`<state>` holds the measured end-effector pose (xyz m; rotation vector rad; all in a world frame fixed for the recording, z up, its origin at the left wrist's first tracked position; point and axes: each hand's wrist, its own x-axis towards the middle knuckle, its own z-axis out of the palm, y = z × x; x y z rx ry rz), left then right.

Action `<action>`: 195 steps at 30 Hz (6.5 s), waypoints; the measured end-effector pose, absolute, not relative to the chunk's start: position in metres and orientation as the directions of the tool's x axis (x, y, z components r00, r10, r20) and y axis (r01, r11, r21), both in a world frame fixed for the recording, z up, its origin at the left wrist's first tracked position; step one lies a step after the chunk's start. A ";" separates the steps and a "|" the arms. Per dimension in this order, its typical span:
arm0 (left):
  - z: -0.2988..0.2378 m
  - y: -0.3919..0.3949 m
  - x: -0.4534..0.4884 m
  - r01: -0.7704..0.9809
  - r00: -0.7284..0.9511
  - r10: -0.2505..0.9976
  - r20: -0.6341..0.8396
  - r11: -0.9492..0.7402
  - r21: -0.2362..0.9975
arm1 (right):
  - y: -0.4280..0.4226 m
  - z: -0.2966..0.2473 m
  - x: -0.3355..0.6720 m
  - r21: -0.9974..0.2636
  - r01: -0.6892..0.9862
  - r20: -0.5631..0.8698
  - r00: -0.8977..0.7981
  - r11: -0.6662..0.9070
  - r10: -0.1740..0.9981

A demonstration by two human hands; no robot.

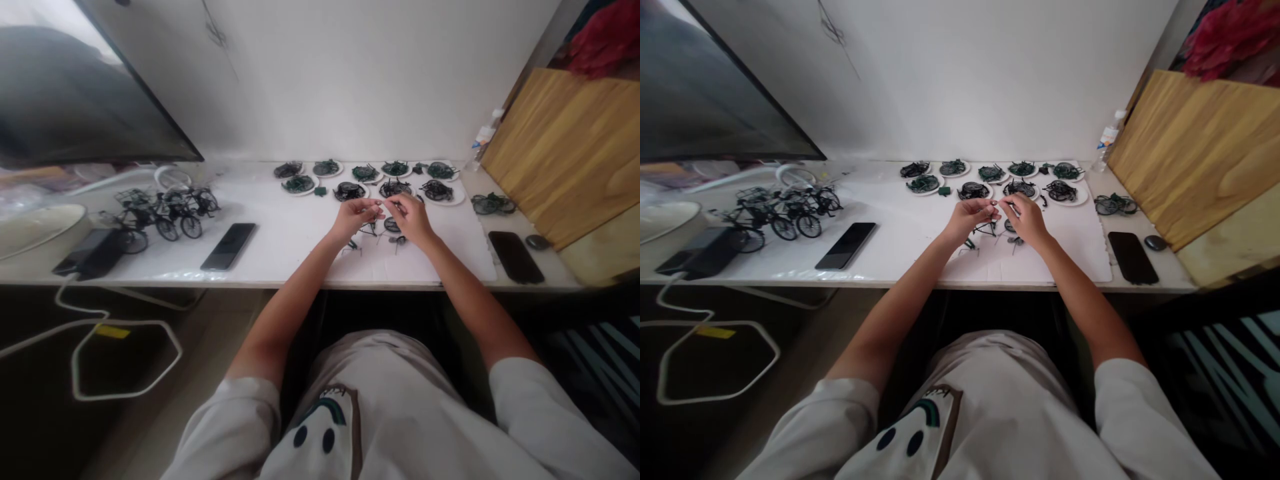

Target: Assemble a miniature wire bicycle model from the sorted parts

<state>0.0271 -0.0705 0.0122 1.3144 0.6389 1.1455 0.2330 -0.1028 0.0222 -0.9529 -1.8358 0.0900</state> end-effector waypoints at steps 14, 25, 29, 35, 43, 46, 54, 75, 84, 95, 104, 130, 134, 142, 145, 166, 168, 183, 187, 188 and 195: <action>0.013 -0.071 0.025 -0.291 0.379 0.892 0.244 -0.136 0.947 | -0.103 0.017 0.234 -0.609 0.532 0.637 -0.114 0.588 0.763; 0.014 -0.072 0.023 -0.294 0.381 0.892 0.243 -0.132 0.947 | -0.098 0.014 0.236 -0.622 0.474 0.647 -0.137 0.623 0.750; 0.013 -0.071 0.022 -0.272 0.398 0.882 0.252 -0.149 0.951 | -0.104 0.019 0.236 -0.702 0.440 0.558 -0.151 0.561 0.816; 0.009 -0.069 0.023 -0.254 0.447 0.851 0.275 -0.174 0.951 | -0.110 0.022 0.236 -0.720 0.470 0.502 -0.156 0.511 0.851; 0.009 -0.069 0.022 -0.231 0.456 0.852 0.256 -0.164 0.959 | -0.095 0.013 0.237 -0.694 0.407 0.598 -0.134 0.594 0.790; 0.010 -0.072 0.022 -0.210 0.475 0.845 0.244 -0.160 0.965 | -0.096 0.015 0.238 -0.688 0.438 0.595 -0.117 0.579 0.795; 0.012 -0.073 0.022 -0.199 0.510 0.829 0.229 -0.145 0.969 | -0.103 0.018 0.238 -0.713 0.480 0.504 -0.155 0.511 0.849; 0.017 -0.071 0.026 -0.277 0.265 0.946 0.186 -0.109 0.955 | -0.108 0.021 0.225 -0.686 0.425 0.652 0.000 0.591 0.758; 0.015 -0.071 0.027 -0.251 0.306 0.938 0.162 -0.085 0.964 | -0.112 0.024 0.222 -0.704 0.414 0.613 -0.056 0.577 0.788; 0.058 -0.087 -0.007 0.406 0.284 0.911 0.299 -0.396 0.824 | -0.107 0.023 0.231 -0.744 0.401 0.598 0.045 0.534 0.800; 0.058 -0.093 -0.007 0.854 0.217 0.976 -0.005 -0.188 0.485 | -0.111 0.024 0.229 -0.621 0.607 0.596 -0.043 0.495 0.802; 0.042 -0.076 -0.010 0.586 0.305 0.944 0.130 -0.293 0.756 | -0.114 0.025 0.231 -0.548 0.684 0.524 -0.167 0.481 0.835; 0.041 -0.074 -0.010 0.545 0.265 0.937 0.227 -0.340 0.766 | -0.114 0.025 0.231 -0.551 0.684 0.523 -0.164 0.478 0.836; 0.026 -0.061 -0.007 0.424 0.239 0.948 0.209 -0.296 0.856 | -0.115 0.026 0.230 -0.561 0.693 0.515 -0.138 0.454 0.846; 0.024 -0.059 -0.006 0.344 0.304 0.944 0.129 -0.235 0.909 | -0.115 0.026 0.231 -0.562 0.685 0.515 -0.150 0.464 0.844; 0.023 -0.057 0.000 -0.116 0.387 0.922 0.012 0.036 0.993 | -0.107 0.018 0.232 -0.553 0.685 0.543 -0.135 0.473 0.829; 0.024 -0.059 0.002 -0.100 0.369 0.929 0.036 0.001 0.995 | -0.108 0.018 0.232 -0.556 0.685 0.539 -0.135 0.471 0.831; 0.017 -0.056 0.008 -0.086 0.303 0.926 0.225 -0.209 0.974 | -0.108 0.022 0.229 -0.625 0.607 0.518 -0.149 0.491 0.842; 0.018 -0.059 0.012 -0.194 0.252 0.953 0.171 -0.124 0.973 | -0.108 0.020 0.228 -0.605 0.600 0.551 -0.159 0.523 0.819; 0.018 -0.059 0.012 -0.228 0.246 0.957 0.154 -0.097 0.969 | -0.108 0.019 0.228 -0.599 0.602 0.557 -0.160 0.528 0.815; 0.012 -0.054 0.006 -0.242 0.382 0.912 0.150 -0.058 0.969 | -0.109 0.020 0.228 -0.564 0.636 0.568 -0.165 0.527 0.806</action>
